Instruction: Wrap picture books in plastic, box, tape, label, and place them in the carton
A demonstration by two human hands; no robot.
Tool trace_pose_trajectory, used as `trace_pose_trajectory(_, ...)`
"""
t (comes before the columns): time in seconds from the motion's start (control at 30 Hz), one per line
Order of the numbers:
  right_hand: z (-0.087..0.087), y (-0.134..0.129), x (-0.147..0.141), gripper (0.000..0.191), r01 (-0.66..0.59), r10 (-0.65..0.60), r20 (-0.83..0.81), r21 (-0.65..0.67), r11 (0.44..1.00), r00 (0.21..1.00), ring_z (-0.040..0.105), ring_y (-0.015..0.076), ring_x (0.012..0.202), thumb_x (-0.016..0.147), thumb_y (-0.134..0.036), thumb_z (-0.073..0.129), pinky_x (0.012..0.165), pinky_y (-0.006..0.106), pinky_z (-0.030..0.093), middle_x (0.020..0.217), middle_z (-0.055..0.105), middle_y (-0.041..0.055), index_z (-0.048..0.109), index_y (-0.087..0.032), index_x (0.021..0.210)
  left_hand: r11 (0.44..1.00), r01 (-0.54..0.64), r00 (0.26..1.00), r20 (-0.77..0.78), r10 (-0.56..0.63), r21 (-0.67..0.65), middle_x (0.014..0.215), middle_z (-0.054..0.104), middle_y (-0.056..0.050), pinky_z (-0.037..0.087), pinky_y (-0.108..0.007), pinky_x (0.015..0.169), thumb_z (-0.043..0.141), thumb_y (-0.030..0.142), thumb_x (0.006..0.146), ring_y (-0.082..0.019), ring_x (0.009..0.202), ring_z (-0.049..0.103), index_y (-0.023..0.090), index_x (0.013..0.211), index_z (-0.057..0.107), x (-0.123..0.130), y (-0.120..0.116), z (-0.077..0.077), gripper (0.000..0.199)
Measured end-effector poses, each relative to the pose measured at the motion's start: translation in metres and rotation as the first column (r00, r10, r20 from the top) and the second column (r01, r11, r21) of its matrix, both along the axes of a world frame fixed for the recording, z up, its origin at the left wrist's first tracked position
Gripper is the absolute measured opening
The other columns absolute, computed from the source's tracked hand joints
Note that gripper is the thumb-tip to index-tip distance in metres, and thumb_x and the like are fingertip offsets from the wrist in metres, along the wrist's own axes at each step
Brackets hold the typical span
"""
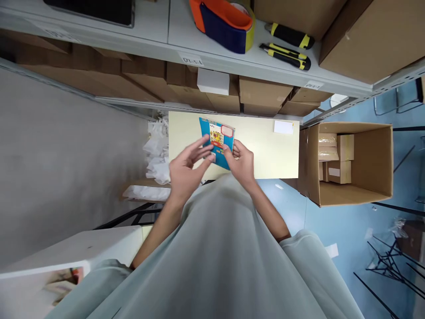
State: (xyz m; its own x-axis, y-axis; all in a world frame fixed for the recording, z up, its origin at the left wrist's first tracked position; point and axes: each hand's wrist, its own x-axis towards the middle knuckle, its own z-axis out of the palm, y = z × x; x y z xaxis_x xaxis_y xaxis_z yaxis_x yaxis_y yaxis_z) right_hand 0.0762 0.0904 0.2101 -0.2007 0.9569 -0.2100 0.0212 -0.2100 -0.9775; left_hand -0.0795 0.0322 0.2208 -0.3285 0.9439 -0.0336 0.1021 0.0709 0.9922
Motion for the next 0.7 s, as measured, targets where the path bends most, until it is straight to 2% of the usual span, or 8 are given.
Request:
trace_pose_trajectory(0.07,0.003,0.003,0.001,0.063,-0.003,-0.002,-0.070,-0.067,0.998,0.998,0.085,0.0289,0.110,0.092,-0.079,0.078,0.094,0.041,0.073,0.116,0.088,0.0059,0.079,-0.024,0.123,0.996,-0.073,0.997,0.034,0.075,-0.044,0.157,0.071,-0.015,0.061,-0.049,0.122,0.091,0.062,0.088,-0.032,0.136,0.076,0.024,0.147,0.074,-0.025,0.002,-0.003,0.072)
trace_pose_trajectory(0.1,0.006,0.003,0.000,0.064,-0.006,-0.002,-0.093,-0.091,0.996,0.996,0.085,0.0291,0.110,0.090,-0.078,0.079,0.094,0.042,0.073,0.116,0.088,0.0055,0.079,-0.024,0.124,0.994,-0.066,0.993,0.090,0.074,-0.083,0.153,0.073,-0.016,0.060,-0.050,0.122,0.092,0.065,0.086,-0.033,0.135,0.076,0.022,0.144,0.076,-0.037,0.003,-0.004,0.074)
trace_pose_trajectory(0.23,0.020,-0.002,-0.008,0.060,-0.007,-0.007,-0.115,-0.114,0.993,0.993,0.085,0.0289,0.109,0.090,-0.074,0.083,0.094,0.043,0.072,0.119,0.088,0.0060,0.080,-0.024,0.124,0.947,0.199,0.897,0.437,-0.072,-0.252,0.125,0.085,-0.020,0.067,-0.053,0.110,0.095,0.071,0.079,-0.038,0.120,0.083,0.014,0.125,0.085,-0.069,0.001,-0.005,0.074)
trace_pose_trajectory(0.33,0.021,-0.007,-0.021,0.062,-0.013,-0.001,-0.117,-0.114,0.993,0.993,0.085,0.0295,0.109,0.089,-0.075,0.084,0.095,0.044,0.072,0.117,0.088,0.0063,0.080,-0.024,0.123,0.925,0.242,0.855,0.515,-0.061,-0.292,0.112,0.088,-0.018,0.071,-0.051,0.101,0.101,0.068,0.070,-0.037,0.108,0.086,0.014,0.116,0.088,-0.078,-0.001,-0.005,0.072)
trace_pose_trajectory(0.43,0.013,-0.008,-0.031,0.065,0.007,-0.015,-0.075,-0.094,0.996,0.997,0.084,0.0313,0.115,0.089,-0.077,0.082,0.100,0.047,0.072,0.121,0.088,0.0082,0.078,-0.024,0.127,0.937,0.186,0.863,0.505,-0.011,-0.297,0.107,0.088,-0.017,0.073,-0.050,0.095,0.105,0.066,0.065,-0.037,0.102,0.087,0.015,0.115,0.089,-0.085,-0.001,-0.008,0.073)
trace_pose_trajectory(0.53,0.006,-0.008,-0.037,0.069,0.133,-0.133,0.025,0.027,0.991,0.991,0.078,0.0321,0.133,0.091,-0.078,0.080,0.113,0.050,0.066,0.142,0.081,0.0125,0.075,-0.026,0.136,0.961,0.088,0.897,0.440,0.038,-0.262,0.111,0.088,-0.016,0.073,-0.050,0.094,0.102,0.068,0.069,-0.036,0.102,0.087,0.016,0.118,0.088,-0.091,-0.002,-0.010,0.073)
trace_pose_trajectory(0.6,0.006,-0.012,-0.043,0.068,0.184,-0.191,0.067,0.087,0.979,0.979,0.074,0.0317,0.140,0.093,-0.077,0.078,0.119,0.050,0.062,0.151,0.076,0.0133,0.075,-0.026,0.139,0.978,-0.008,0.939,0.336,0.079,-0.210,0.113,0.088,-0.015,0.073,-0.049,0.096,0.098,0.069,0.075,-0.035,0.103,0.086,0.016,0.120,0.088,-0.094,-0.004,-0.009,0.070)
trace_pose_trajectory(0.7,0.012,-0.023,-0.061,0.066,0.120,-0.122,0.051,0.043,0.992,0.991,0.076,0.0318,0.137,0.094,-0.076,0.078,0.119,0.049,0.063,0.148,0.078,0.0115,0.079,-0.027,0.137,0.989,-0.119,0.987,0.099,0.128,-0.091,0.118,0.088,-0.010,0.072,-0.048,0.102,0.087,0.066,0.090,-0.033,0.107,0.086,0.018,0.120,0.089,-0.091,-0.009,-0.002,0.057)
